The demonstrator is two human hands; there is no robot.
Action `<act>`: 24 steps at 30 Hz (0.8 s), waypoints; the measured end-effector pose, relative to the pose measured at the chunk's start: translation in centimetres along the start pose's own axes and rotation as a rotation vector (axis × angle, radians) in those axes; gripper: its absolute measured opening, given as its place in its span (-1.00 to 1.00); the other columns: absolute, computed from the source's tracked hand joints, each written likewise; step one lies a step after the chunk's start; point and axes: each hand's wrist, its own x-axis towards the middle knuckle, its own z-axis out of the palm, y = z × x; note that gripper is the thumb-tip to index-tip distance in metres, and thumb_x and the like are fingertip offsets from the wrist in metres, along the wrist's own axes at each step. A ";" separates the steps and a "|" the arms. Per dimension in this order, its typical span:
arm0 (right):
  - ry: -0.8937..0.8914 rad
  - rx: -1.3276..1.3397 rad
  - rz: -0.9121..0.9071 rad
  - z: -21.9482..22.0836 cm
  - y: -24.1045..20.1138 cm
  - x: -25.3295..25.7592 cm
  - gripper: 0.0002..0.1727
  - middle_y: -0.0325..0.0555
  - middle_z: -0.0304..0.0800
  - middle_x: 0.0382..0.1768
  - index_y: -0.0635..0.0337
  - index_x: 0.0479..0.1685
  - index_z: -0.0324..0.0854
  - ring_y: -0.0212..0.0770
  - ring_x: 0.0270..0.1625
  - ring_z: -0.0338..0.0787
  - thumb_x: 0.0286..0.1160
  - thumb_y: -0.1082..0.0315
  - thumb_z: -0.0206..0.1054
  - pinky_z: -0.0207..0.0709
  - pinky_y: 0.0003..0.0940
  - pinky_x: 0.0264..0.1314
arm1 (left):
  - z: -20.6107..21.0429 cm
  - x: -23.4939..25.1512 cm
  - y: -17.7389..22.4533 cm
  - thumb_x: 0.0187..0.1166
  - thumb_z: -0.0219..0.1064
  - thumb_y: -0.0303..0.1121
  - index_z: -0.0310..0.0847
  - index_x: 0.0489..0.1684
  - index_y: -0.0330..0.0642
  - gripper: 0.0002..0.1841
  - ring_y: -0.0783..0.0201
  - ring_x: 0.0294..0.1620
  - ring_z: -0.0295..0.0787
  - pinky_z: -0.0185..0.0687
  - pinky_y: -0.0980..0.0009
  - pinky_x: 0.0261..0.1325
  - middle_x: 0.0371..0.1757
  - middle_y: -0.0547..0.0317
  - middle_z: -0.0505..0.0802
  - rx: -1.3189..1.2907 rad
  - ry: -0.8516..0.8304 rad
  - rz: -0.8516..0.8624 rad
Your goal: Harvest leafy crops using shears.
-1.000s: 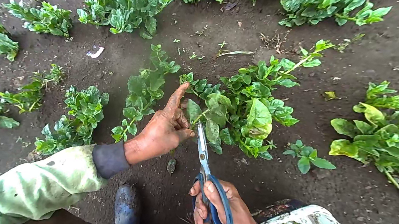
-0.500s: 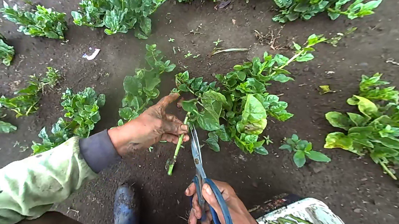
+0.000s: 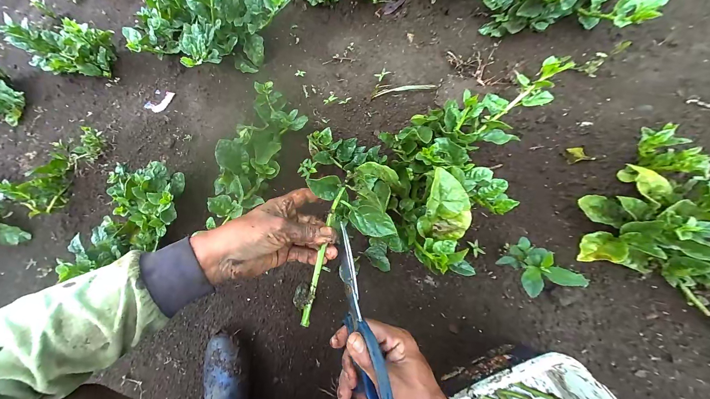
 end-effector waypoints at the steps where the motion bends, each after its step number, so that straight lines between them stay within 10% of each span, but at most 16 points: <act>1: 0.065 -0.149 -0.017 0.1 0.0 0.0 -0.62 -0.26 0.83 -0.53 0.17 -0.08 0.77 -0.43 -0.58 0.79 0.63 -0.01 0.38 0.64 -0.54 -0.63 | 0.0 0.1 0.0 0.64 0.23 -0.67 0.34 0.45 -0.17 -0.56 0.22 -0.18 0.89 0.87 0.35 0.03 -0.17 0.05 0.83 -0.002 0.014 0.000; 8: 0.494 -1.005 -0.151 0.2 0.5 1.8 -0.41 -0.36 0.62 -0.65 0.04 -0.36 0.72 -0.44 -0.60 0.61 0.39 -0.36 0.32 0.53 -0.40 -0.55 | 0.1 0.1 -0.1 0.66 0.24 -0.62 0.42 0.43 -0.13 -0.60 0.22 -0.22 0.89 0.88 0.36 -0.02 -0.18 0.03 0.83 -0.032 0.039 -0.014; 24: 0.551 -1.130 -0.323 -0.1 0.7 3.0 -0.47 -0.27 0.68 -0.63 0.09 -0.41 0.74 -0.40 -0.59 0.65 0.50 -0.23 0.30 0.53 -0.41 -0.54 | -0.6 -0.5 -0.1 0.67 0.24 -0.60 0.65 0.13 -0.33 -0.81 0.23 -0.21 0.89 0.87 0.37 0.00 -0.17 0.03 0.84 0.010 0.047 -0.039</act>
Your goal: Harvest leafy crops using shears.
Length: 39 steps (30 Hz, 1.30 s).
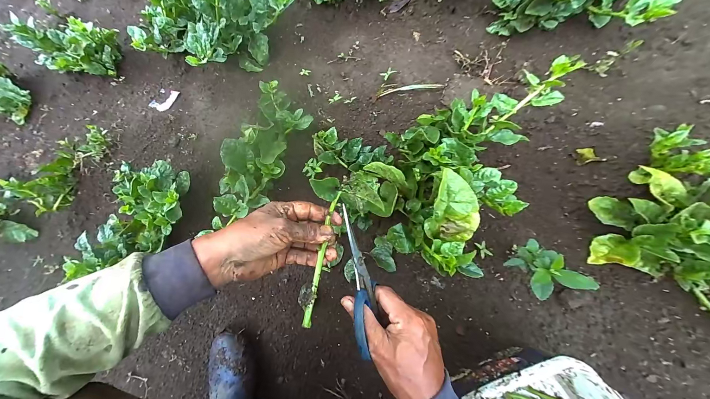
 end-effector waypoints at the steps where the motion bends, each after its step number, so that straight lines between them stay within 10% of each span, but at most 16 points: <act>1: 0.003 -0.041 -0.009 -0.2 -0.1 0.0 -0.45 -0.24 0.68 -0.62 0.10 -0.41 0.73 -0.35 -0.58 0.67 0.49 -0.25 0.29 0.55 -0.36 -0.55 | 0.0 0.0 -0.1 0.66 0.26 -0.60 0.65 0.13 -0.33 -0.81 0.22 -0.20 0.89 0.88 0.35 -0.01 -0.15 0.01 0.84 0.012 0.025 0.009; 26: 0.120 -0.280 -0.030 -0.5 -0.5 -0.3 -0.33 -0.05 0.84 -0.43 0.24 -0.19 0.80 -0.11 -0.48 0.83 0.43 -0.30 0.28 0.65 -0.14 -0.54 | 1.8 0.3 -1.5 0.50 0.45 -0.62 0.62 -0.06 -0.33 -0.83 0.25 -0.27 0.89 0.90 0.36 -0.10 -0.27 0.09 0.84 0.277 0.127 0.121; 39: -0.039 0.073 0.061 -0.2 1.1 -1.2 -0.42 -0.34 0.66 -0.60 0.06 -0.38 0.74 -0.47 -0.57 0.60 0.37 -0.34 0.36 0.52 -0.46 -0.53 | 0.7 0.6 -1.4 0.59 0.34 -0.64 0.59 -0.05 -0.29 -0.87 0.21 -0.20 0.90 0.90 0.31 -0.03 -0.21 0.08 0.83 0.179 0.047 0.088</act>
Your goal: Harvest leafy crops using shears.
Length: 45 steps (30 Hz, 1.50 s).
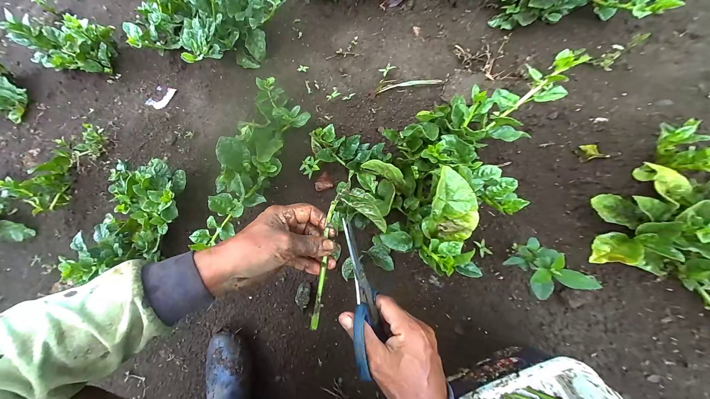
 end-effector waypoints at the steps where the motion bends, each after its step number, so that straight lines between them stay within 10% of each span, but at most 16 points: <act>1: -0.011 0.037 0.010 0.0 -0.1 0.0 -0.42 -0.36 0.64 -0.60 0.06 -0.39 0.73 -0.51 -0.56 0.58 0.37 -0.34 0.38 0.49 -0.50 -0.53 | 0.0 0.0 -0.1 0.59 0.33 -0.64 0.58 -0.04 -0.29 -0.87 0.20 -0.19 0.90 0.90 0.29 -0.01 -0.20 0.08 0.83 -0.008 -0.009 -0.003; 11: -0.080 0.276 0.060 0.3 -0.7 1.4 -0.56 -0.38 0.80 -0.54 0.02 -0.30 0.80 -0.50 -0.54 0.76 0.47 -0.19 0.42 0.69 -0.50 -0.49 | 0.0 -0.1 0.1 0.56 0.38 -0.62 0.61 -0.02 -0.29 -0.85 0.21 -0.19 0.90 0.90 0.30 0.00 -0.22 0.10 0.83 0.048 -0.022 0.018; 30: -0.260 0.323 0.049 -0.5 -0.5 1.6 -0.47 -0.38 0.81 -0.47 0.05 -0.13 0.80 -0.51 -0.47 0.76 0.43 -0.27 0.42 0.68 -0.52 -0.42 | -2.9 -0.4 -1.8 0.63 0.38 -0.33 0.80 0.02 -0.16 -0.82 0.52 -0.18 0.76 0.71 0.54 0.00 -0.13 0.24 0.85 0.927 0.097 0.447; 34: -0.239 0.392 0.083 -0.7 -0.3 1.1 -0.59 -0.36 0.81 -0.53 0.05 -0.24 0.82 -0.46 -0.54 0.77 0.51 -0.14 0.43 0.70 -0.50 -0.48 | -2.7 -0.1 -2.0 0.61 0.39 -0.34 0.80 0.03 -0.14 -0.82 0.54 -0.18 0.76 0.70 0.55 0.00 -0.13 0.28 0.85 0.904 0.073 0.418; 40: -0.393 0.384 0.321 -0.6 0.6 0.0 -0.55 -0.22 0.81 -0.47 0.15 -0.17 0.79 -0.32 -0.50 0.80 0.55 -0.11 0.39 0.78 -0.29 -0.36 | -2.9 -0.4 -1.7 0.70 0.26 -0.48 0.63 0.18 -0.27 -0.80 0.19 -0.12 0.90 0.87 0.27 0.00 0.00 0.04 0.87 0.297 0.098 -0.060; 45: -0.597 0.599 0.627 1.7 2.0 -3.6 -0.48 -0.08 0.75 -0.48 0.30 -0.03 0.70 -0.29 -0.57 0.70 0.70 -0.09 0.28 0.59 -0.36 -0.51 | -0.3 0.0 -0.5 0.62 0.33 -0.46 0.74 0.14 -0.18 -0.78 0.12 -0.19 0.93 0.94 0.26 -0.12 -0.11 0.01 0.90 0.513 -0.023 0.162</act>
